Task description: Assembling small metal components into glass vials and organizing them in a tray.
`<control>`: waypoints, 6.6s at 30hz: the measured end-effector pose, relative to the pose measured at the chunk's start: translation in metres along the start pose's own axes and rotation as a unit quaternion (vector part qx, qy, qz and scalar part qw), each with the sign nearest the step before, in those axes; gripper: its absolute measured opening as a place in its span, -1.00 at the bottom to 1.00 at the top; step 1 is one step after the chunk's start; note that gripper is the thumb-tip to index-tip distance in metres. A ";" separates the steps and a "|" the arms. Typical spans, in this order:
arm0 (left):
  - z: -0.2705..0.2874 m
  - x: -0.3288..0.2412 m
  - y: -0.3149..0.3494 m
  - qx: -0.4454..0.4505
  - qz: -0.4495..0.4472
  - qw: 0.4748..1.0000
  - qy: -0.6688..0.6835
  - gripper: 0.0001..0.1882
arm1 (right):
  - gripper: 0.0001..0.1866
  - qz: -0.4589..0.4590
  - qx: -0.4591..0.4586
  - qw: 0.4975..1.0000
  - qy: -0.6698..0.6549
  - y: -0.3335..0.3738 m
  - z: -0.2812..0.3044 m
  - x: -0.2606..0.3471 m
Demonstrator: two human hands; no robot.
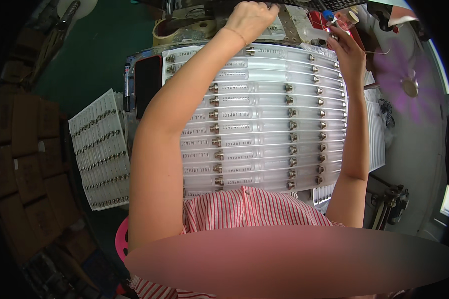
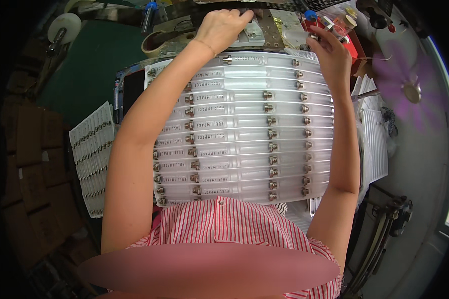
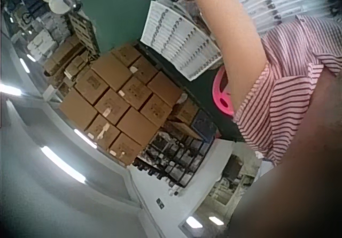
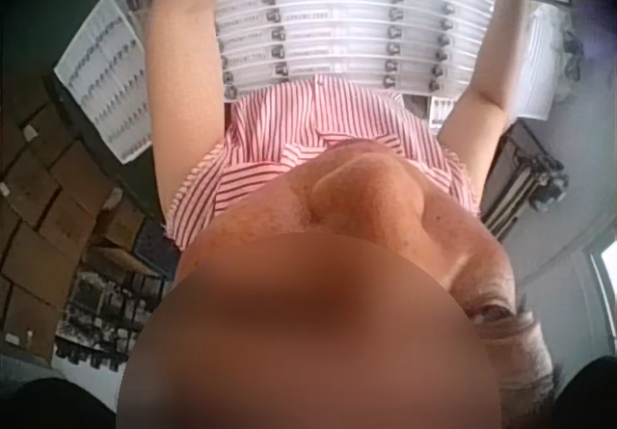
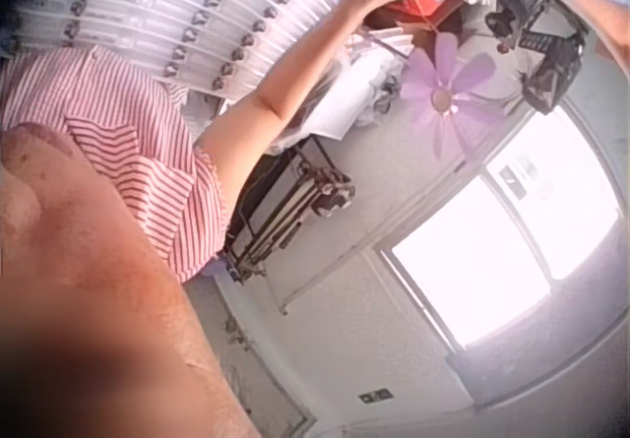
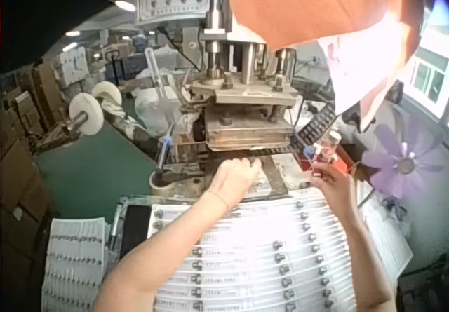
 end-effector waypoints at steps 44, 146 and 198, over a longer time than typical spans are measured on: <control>0.034 -0.027 0.095 0.139 0.163 0.896 0.389 -0.71 | -0.41 0.081 0.136 0.987 0.025 -0.037 -0.131 0.036; 0.091 -0.035 0.094 0.078 0.155 0.904 0.391 -0.79 | -0.71 0.256 0.293 0.911 0.136 0.110 -0.058 0.079; 0.077 -0.059 0.117 0.095 0.060 0.891 0.440 -0.68 | -0.41 0.107 0.123 0.986 0.018 -0.039 -0.130 0.035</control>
Point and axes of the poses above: each hand's wrist, its own y-axis away from the middle knuckle, its own z-axis out of the back of the hand, x = y × z, the point moved 6 cm from there along -y, towards the middle knuckle, and after that the axes turned 2 degrees about -y, right-handed, at the moved point
